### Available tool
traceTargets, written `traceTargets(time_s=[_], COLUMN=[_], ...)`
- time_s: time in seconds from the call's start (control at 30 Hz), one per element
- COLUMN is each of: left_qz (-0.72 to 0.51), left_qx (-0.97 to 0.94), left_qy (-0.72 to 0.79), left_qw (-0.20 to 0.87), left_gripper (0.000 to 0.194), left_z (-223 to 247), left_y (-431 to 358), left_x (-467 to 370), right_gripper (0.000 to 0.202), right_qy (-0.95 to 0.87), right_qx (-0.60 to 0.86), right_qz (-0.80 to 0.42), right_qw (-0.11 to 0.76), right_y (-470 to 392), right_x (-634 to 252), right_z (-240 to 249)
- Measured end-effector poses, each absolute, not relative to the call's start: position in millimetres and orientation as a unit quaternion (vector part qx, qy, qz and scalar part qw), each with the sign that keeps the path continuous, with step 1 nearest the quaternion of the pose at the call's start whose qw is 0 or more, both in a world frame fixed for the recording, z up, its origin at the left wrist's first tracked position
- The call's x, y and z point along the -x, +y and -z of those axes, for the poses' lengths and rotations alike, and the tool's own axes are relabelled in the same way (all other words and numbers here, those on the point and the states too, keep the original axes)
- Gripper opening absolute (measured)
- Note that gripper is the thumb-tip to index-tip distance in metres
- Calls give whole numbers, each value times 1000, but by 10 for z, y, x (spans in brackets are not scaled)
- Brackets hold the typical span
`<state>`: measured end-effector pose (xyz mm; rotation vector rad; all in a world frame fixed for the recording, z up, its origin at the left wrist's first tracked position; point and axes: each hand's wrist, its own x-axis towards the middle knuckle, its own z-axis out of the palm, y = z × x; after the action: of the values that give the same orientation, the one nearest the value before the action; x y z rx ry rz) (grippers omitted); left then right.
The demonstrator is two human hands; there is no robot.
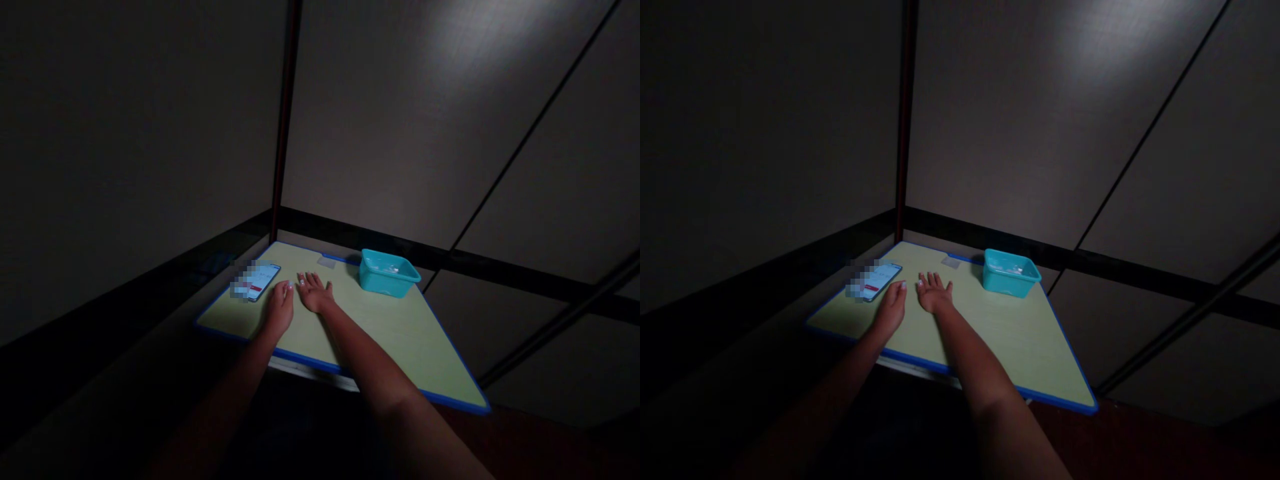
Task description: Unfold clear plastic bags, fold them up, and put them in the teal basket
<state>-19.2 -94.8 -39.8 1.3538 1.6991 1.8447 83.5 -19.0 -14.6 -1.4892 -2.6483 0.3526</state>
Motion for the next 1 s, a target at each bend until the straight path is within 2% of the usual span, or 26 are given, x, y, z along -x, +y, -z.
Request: traceTargets(time_s=[0.2,0.3,0.43,0.57,0.67,0.77,0.83,0.9,1.0], left_qz=[-631,-612,-543,-398,-317,-189,-184,-232,-311], left_qx=[-475,-490,-542,-651,-685,-718,-732,-730,-688], left_qy=[596,606,635,643,652,663,648,630,609], left_qw=[145,132,95,68,73,97,99,129,243], left_gripper=[25,28,24,14,19,22,25,30,33], left_z=[434,473,444,222,35,-46,-33,9,65], left_y=[-951,-971,-913,-601,-257,-7,53,41,-19], left_x=[197,203,226,214,153,112,133,184,253], right_gripper=[54,43,28,19,16,21,25,32,41], right_qy=[-825,-841,-859,-852,-902,-965,-974,-977,-981], right_qx=[501,459,444,466,358,187,135,110,101], right_qz=[-156,-135,-104,-53,-36,2,9,3,-6], right_qw=[207,252,233,235,237,186,181,182,167], right_y=[-79,8,66,-33,-186,-336,-407,-450,-470], right_x=[-979,-1124,-1369,-1588,-1750,-1919,-2004,-2044,-2029], right_z=[234,244,192,135,98,74,69,70,66])
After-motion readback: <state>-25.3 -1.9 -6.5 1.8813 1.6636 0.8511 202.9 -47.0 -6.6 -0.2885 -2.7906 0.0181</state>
